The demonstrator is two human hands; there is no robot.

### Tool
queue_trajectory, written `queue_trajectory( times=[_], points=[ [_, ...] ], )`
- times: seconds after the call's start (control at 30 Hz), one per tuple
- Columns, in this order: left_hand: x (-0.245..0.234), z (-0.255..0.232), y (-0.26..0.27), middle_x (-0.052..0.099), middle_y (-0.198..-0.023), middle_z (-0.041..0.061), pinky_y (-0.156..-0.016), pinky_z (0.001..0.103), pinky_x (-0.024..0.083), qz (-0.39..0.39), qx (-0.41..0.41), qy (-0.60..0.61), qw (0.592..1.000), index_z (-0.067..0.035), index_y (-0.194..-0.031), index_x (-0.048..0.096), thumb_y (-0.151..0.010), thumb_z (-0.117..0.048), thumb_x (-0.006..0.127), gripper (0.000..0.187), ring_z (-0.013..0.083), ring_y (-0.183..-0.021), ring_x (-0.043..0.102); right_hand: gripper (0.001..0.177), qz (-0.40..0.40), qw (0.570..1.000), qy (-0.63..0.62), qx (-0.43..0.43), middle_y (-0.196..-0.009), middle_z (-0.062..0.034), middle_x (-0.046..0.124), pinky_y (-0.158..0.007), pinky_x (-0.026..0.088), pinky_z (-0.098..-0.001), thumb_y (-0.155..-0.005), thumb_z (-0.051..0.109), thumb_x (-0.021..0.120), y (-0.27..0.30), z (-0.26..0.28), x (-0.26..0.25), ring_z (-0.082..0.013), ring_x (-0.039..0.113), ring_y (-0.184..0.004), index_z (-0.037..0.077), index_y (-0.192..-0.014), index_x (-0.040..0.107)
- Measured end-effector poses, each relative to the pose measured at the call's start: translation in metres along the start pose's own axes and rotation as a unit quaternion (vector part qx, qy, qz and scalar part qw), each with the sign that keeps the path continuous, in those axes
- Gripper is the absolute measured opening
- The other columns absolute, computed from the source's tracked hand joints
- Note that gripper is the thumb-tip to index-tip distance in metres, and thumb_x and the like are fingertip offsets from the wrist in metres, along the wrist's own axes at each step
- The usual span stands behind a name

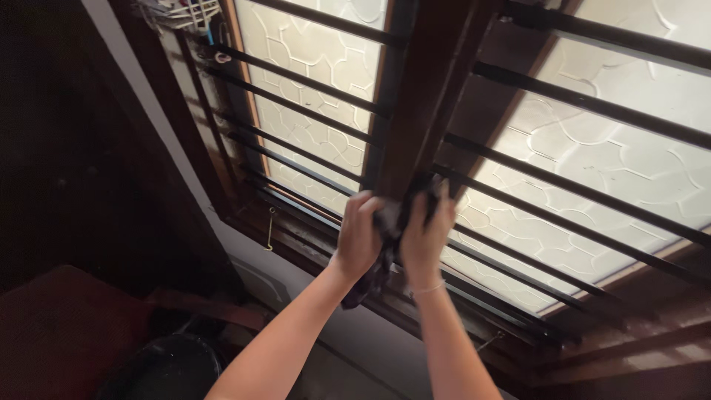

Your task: The person cleans window bars using a cloth, occasionally rinsing the cloth in a bucket of water.

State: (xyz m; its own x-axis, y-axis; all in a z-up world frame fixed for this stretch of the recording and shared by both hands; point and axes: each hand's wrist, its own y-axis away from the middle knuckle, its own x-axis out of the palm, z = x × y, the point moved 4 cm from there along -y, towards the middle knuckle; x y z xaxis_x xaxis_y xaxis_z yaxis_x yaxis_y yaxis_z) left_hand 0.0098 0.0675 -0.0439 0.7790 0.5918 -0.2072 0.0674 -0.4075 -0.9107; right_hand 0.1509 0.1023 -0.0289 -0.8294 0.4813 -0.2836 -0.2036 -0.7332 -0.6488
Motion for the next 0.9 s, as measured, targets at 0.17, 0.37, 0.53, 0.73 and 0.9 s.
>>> queue_trajectory(
  times=[0.17,0.37,0.53,0.73,0.9],
  points=[
    [-0.002,-0.019,-0.052,0.055,-0.119,0.019,-0.103,0.047,0.047,-0.022,0.069,-0.006,0.997,-0.002,-0.123,0.056,-0.082,0.012,0.058,0.044,0.0397,-0.113,0.056,0.033,0.037,0.998,0.037,-0.019,-0.103,-0.0175,0.067,-0.097,0.041,-0.0455,-0.111,0.024,0.045,-0.022,0.023,-0.008,-0.0347,0.052,-0.109,-0.001,-0.11,0.066],
    [0.012,0.007,-0.008,0.054,-0.119,0.02,-0.101,0.049,0.047,-0.028,0.078,-0.026,0.996,-0.003,-0.12,0.056,-0.078,0.01,0.059,0.044,0.0408,-0.113,0.055,0.025,0.037,0.985,0.15,-0.076,-0.108,-0.015,0.07,-0.105,0.036,-0.0486,-0.106,0.02,0.054,-0.003,0.033,-0.011,-0.0362,0.052,-0.115,0.003,-0.116,0.069],
    [0.015,0.033,0.042,0.055,-0.122,0.022,-0.101,0.049,0.045,0.003,0.041,-0.029,0.999,-0.001,-0.123,0.054,-0.078,0.01,0.058,0.046,0.0416,-0.114,0.055,0.059,-0.022,0.984,0.13,-0.121,-0.135,-0.0261,0.057,-0.113,0.027,-0.0519,-0.098,0.02,0.06,0.041,0.026,-0.001,-0.0452,0.042,-0.135,-0.009,-0.148,0.045],
    [-0.004,0.044,0.087,0.058,-0.121,0.018,-0.099,0.052,0.041,0.056,-0.05,-0.116,0.99,-0.002,-0.125,0.054,-0.069,0.004,0.061,0.057,0.0387,-0.112,0.056,0.072,0.014,0.985,0.135,-0.104,-0.159,-0.0326,0.034,-0.122,0.016,-0.0559,-0.096,0.02,0.061,0.113,-0.025,0.034,-0.0494,0.021,-0.153,-0.009,-0.154,0.031],
    [-0.009,0.072,0.102,0.065,-0.095,0.015,-0.082,0.044,0.05,0.148,-0.366,-0.063,0.916,-0.006,-0.117,0.061,-0.076,-0.004,0.071,0.042,0.0348,-0.089,0.064,0.065,-0.013,0.996,0.065,-0.056,-0.159,-0.0294,0.041,-0.116,0.032,-0.0459,-0.1,0.017,0.055,0.114,-0.035,0.034,-0.0411,0.044,-0.136,-0.005,-0.157,0.031]
  ],
)
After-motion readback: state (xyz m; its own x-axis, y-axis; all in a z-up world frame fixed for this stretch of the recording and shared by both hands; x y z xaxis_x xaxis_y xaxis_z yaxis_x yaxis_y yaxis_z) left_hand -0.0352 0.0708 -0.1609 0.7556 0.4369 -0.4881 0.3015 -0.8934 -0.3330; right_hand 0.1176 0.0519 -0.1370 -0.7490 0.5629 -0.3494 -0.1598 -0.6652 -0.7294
